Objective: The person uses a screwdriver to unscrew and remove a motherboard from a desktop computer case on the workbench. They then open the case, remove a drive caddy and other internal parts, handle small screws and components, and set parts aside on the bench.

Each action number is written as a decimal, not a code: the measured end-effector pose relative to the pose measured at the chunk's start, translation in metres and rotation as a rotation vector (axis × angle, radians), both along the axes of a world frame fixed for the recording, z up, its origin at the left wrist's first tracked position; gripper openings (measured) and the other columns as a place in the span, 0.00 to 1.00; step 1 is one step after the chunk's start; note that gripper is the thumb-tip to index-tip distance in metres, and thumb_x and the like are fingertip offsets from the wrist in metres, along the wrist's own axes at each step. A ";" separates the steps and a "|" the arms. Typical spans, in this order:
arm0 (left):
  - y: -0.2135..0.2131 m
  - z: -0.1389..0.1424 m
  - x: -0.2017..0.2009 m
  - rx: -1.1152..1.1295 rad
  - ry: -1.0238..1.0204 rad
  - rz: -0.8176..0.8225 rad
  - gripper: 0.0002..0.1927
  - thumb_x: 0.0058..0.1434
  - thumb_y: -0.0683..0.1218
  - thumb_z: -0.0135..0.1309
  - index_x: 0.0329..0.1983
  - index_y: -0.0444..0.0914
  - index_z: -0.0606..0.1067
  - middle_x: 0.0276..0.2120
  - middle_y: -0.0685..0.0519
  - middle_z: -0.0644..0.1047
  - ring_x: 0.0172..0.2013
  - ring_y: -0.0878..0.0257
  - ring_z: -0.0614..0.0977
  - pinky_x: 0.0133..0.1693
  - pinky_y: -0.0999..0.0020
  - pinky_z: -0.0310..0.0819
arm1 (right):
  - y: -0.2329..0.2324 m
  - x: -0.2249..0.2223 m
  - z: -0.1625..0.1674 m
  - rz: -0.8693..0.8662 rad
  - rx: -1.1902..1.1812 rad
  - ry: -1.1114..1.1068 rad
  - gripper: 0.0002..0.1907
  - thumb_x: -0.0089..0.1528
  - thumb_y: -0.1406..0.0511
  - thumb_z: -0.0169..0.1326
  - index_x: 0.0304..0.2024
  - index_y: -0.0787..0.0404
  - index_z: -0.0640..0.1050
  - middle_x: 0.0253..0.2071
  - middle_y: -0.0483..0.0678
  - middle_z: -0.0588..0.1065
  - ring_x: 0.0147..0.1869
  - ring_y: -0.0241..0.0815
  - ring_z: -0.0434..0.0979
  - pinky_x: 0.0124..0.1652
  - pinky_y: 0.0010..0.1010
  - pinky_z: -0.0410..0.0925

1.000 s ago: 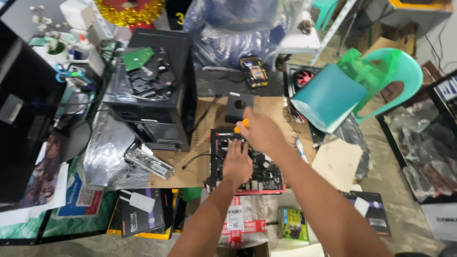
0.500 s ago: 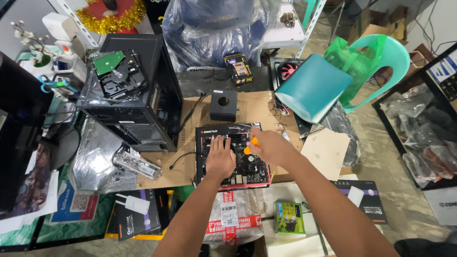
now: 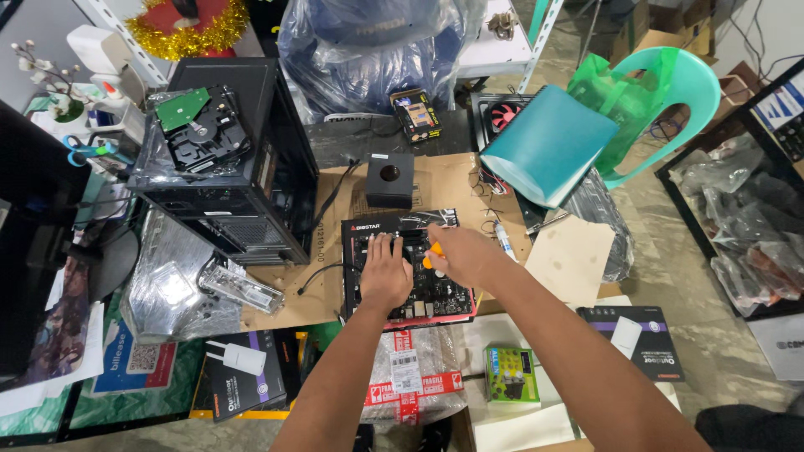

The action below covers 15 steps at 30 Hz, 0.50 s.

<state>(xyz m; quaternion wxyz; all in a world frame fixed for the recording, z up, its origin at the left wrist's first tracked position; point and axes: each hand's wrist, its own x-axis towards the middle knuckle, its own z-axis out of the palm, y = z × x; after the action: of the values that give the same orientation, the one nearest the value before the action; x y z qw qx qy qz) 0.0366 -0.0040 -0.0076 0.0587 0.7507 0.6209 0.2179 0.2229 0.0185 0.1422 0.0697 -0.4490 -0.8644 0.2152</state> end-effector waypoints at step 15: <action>0.000 0.001 -0.009 -0.003 -0.009 -0.014 0.28 0.62 0.47 0.43 0.63 0.28 0.66 0.62 0.34 0.66 0.68 0.40 0.61 0.72 0.48 0.42 | -0.005 -0.044 0.008 -0.165 0.086 -0.336 0.25 0.64 0.51 0.53 0.48 0.68 0.74 0.37 0.57 0.79 0.44 0.57 0.81 0.40 0.48 0.73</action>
<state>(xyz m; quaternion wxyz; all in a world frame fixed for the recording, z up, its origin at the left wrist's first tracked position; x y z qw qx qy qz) 0.0279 -0.0035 -0.0070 0.0641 0.7539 0.6156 0.2201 0.1786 0.0137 0.1506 -0.0391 -0.5447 -0.8325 0.0938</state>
